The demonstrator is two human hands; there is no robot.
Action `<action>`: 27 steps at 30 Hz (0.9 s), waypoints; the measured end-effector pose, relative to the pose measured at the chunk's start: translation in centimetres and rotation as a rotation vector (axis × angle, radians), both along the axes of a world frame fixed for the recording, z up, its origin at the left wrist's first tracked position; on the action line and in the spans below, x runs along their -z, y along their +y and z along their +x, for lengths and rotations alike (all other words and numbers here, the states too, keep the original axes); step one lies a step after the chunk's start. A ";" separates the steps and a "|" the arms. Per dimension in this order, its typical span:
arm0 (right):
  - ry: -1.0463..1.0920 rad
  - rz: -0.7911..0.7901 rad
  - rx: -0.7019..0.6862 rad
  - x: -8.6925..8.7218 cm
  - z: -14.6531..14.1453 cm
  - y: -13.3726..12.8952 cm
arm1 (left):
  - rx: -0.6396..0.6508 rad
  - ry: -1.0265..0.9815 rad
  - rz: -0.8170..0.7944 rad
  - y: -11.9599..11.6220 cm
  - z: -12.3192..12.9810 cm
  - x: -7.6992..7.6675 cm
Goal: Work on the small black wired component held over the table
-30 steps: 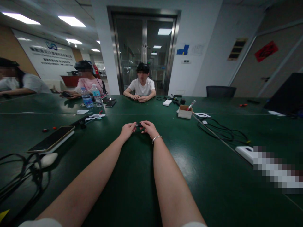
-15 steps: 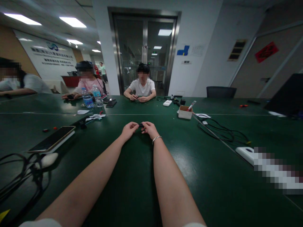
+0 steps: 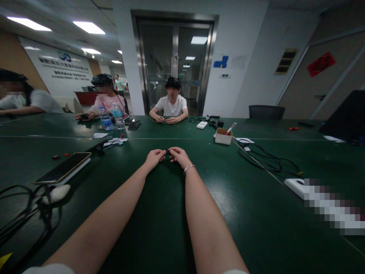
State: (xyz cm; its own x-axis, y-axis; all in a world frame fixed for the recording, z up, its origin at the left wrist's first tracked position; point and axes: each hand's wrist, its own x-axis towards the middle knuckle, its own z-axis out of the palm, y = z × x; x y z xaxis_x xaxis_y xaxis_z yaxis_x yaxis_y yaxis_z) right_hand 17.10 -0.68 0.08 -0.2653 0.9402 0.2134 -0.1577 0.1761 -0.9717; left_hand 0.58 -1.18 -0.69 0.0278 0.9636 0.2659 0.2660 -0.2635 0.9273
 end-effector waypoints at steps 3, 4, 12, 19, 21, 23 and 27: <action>-0.016 0.007 0.001 0.2 0.0 0.2 | -0.008 0.033 -0.006 -0.2 -0.1 -0.2; -0.022 0.011 -0.001 0.3 0.0 0.3 | -0.011 0.038 -0.006 -0.2 -0.1 -0.3; -0.051 0.043 -0.012 0.4 0.0 0.4 | -0.015 0.031 -0.036 -0.3 0.0 -0.5; -0.078 0.071 -0.016 0.2 -0.1 0.1 | -0.015 0.032 -0.059 0.0 0.1 -0.3; -0.079 0.072 -0.004 0.3 -0.1 0.2 | -0.010 0.023 -0.048 0.0 0.1 -0.2; -0.076 0.062 0.011 0.3 -0.1 0.3 | -0.002 0.016 -0.032 -0.1 0.2 -0.1; -0.047 0.023 0.035 0.5 -0.1 0.6 | 0.024 -0.032 0.008 -0.3 0.4 -0.3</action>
